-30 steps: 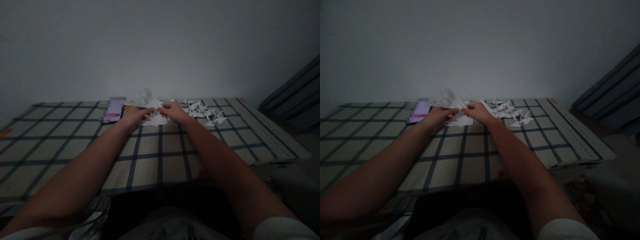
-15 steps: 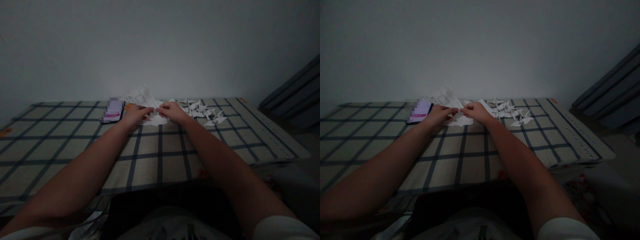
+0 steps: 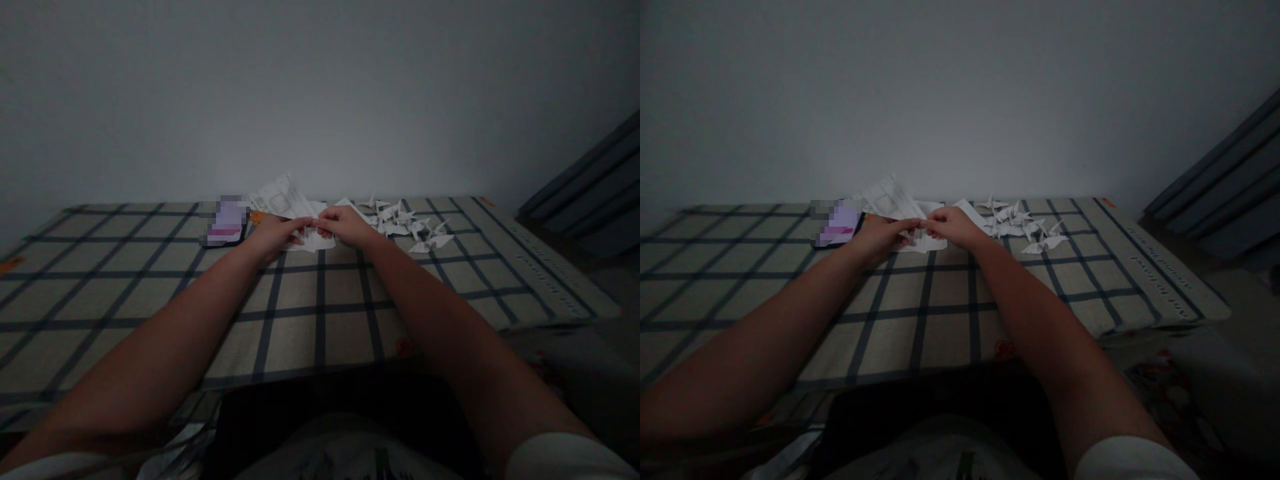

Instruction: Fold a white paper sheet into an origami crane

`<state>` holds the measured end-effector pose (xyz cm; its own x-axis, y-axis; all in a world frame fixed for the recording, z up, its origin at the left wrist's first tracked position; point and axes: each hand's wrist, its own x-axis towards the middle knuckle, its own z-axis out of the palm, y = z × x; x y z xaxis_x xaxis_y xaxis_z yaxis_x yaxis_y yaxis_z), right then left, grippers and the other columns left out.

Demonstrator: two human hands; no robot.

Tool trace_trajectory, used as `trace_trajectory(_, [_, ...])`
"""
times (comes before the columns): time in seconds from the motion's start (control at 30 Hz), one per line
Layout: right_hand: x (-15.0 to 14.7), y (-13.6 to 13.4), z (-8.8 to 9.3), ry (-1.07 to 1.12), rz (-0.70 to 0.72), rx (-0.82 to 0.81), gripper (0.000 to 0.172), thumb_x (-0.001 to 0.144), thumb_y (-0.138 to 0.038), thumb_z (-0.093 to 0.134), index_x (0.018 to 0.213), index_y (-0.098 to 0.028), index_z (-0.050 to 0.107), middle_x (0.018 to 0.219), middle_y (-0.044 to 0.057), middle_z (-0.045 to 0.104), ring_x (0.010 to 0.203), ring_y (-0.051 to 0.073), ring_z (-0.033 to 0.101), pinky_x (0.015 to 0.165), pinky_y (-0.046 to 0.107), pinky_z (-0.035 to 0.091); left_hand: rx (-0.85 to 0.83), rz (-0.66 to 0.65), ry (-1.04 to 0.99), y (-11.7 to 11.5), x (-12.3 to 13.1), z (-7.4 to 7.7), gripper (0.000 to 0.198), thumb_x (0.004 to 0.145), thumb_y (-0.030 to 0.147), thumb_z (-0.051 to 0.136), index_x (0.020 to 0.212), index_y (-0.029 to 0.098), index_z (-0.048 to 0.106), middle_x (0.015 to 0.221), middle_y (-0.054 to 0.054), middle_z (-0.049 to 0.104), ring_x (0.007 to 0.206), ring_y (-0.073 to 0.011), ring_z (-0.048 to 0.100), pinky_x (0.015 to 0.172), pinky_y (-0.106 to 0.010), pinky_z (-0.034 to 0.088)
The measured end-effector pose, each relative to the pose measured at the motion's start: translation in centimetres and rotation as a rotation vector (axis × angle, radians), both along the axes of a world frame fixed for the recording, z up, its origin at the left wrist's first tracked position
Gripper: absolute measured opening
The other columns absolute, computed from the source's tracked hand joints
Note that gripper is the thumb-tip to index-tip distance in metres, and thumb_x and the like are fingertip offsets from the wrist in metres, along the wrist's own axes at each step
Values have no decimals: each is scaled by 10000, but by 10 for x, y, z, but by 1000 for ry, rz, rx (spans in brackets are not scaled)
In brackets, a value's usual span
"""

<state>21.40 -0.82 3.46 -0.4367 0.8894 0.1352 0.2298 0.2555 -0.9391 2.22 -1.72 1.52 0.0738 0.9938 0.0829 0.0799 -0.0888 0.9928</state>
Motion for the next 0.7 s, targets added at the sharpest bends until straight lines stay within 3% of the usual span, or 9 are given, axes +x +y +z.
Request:
trace_trajectory(0.13, [-2,0,-3,11,-10,22,229,894,-253,683,699,-157,612,589,-34,574,567,94,535,582,222,430,33,54,66,2,-3,-3,345,648,432,880,806,147,765,841,-87,769,641,-150,640,542,-235,495])
trace_trajectory(0.27, [-1,2,-6,-18,-27,79,212,887,-267,673,713,-157,625,607,-31,581,581,96,530,603,229,438,36,82,201,2,-5,1,358,683,481,860,744,146,750,757,-88,754,607,-165,637,531,-253,486])
trace_trajectory(0.43, [2,8,-9,-27,-59,131,172,891,-238,629,751,-150,678,671,2,653,603,96,551,616,229,447,56,136,117,-1,-4,8,290,695,399,870,686,149,723,717,-83,728,616,-167,637,530,-248,482])
trace_trajectory(0.7, [3,10,-10,-23,-54,99,183,885,-193,621,711,-153,663,655,3,654,590,92,553,606,221,448,-5,114,-16,5,-5,1,306,657,377,905,714,146,714,714,-61,704,590,-145,601,532,-249,449])
